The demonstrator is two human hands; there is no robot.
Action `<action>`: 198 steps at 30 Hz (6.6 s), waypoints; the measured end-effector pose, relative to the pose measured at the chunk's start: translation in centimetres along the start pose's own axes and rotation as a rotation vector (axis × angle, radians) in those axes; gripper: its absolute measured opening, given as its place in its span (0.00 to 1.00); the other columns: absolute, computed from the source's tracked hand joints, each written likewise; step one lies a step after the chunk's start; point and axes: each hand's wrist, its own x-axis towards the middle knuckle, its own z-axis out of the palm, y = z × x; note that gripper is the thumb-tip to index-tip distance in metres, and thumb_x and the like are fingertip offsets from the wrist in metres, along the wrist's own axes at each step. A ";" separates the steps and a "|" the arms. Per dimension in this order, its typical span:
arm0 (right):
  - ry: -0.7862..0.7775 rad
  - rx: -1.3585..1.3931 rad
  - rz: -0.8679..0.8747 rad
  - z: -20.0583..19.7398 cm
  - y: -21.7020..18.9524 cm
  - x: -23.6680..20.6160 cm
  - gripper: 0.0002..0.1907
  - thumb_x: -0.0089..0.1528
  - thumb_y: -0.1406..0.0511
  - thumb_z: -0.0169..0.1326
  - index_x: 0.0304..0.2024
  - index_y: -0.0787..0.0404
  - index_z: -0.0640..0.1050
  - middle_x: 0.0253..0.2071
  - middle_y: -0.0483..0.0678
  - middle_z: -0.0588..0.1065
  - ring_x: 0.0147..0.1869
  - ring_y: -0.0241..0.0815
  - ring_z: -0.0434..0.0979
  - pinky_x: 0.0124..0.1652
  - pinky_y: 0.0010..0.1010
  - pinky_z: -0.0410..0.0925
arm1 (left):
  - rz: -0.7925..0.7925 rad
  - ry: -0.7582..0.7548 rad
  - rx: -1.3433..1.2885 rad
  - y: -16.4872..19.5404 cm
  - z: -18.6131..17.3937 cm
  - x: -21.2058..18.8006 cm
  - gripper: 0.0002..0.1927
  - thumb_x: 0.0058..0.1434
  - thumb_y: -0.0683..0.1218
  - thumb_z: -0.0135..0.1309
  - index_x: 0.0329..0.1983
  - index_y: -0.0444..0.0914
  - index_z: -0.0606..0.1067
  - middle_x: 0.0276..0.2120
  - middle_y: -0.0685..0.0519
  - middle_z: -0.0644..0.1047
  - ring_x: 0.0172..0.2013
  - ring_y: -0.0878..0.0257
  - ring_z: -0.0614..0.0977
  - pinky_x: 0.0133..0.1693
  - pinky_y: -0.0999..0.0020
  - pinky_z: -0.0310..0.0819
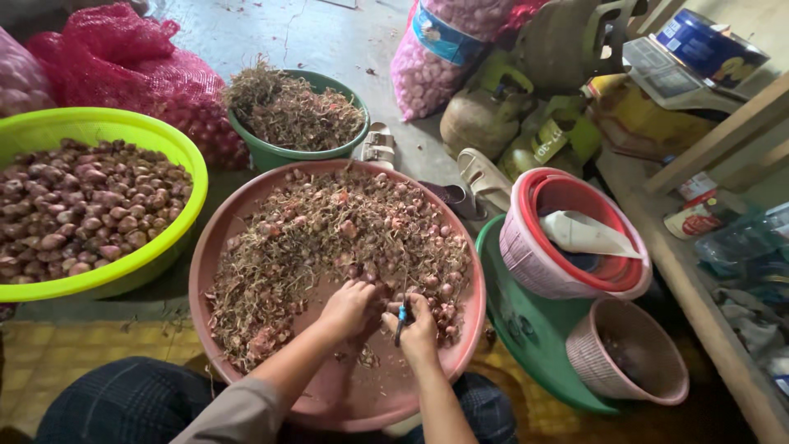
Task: The person sits on the floor trimming dried shallots, using small scissors to cut off roots and dry outer parts one at a time over a large pink tray, and places the trimmed shallots into a yellow basin beside the tray.
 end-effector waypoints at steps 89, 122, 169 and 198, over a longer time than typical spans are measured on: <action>-0.209 -0.021 0.043 2.4 -6.1 -3.6 0.21 0.56 0.71 0.67 0.47 0.62 0.72 0.36 0.47 0.76 0.40 0.35 0.77 0.41 0.26 0.72 | -0.813 0.089 -1.815 0.4 -2.0 -8.8 0.10 0.64 0.40 0.58 0.48 0.34 0.74 0.40 0.47 0.81 0.37 0.60 0.81 0.38 0.66 0.77; 0.124 -0.031 -0.091 -2.3 -1.7 -0.4 0.21 0.58 0.71 0.65 0.50 0.62 0.71 0.38 0.46 0.77 0.39 0.33 0.76 0.38 0.22 0.70 | -0.755 0.016 -0.726 -1.2 -0.2 -1.5 0.09 0.64 0.49 0.60 0.41 0.39 0.77 0.32 0.48 0.80 0.33 0.55 0.81 0.36 0.62 0.76; -0.299 -0.646 0.116 1.3 -6.8 -3.3 0.18 0.53 0.59 0.70 0.39 0.62 0.80 0.24 0.48 0.78 0.28 0.35 0.75 0.32 0.29 0.69 | -0.624 -0.329 -1.079 -4.2 -3.4 -7.2 0.14 0.67 0.50 0.56 0.49 0.36 0.80 0.30 0.59 0.78 0.30 0.73 0.74 0.32 0.76 0.68; -0.438 -0.502 0.136 2.1 -7.4 -3.6 0.26 0.49 0.58 0.73 0.41 0.64 0.75 0.31 0.46 0.77 0.36 0.33 0.76 0.39 0.28 0.71 | -0.836 0.157 -1.671 -0.7 -2.7 -8.7 0.09 0.62 0.36 0.59 0.43 0.33 0.72 0.33 0.51 0.79 0.34 0.63 0.81 0.38 0.67 0.78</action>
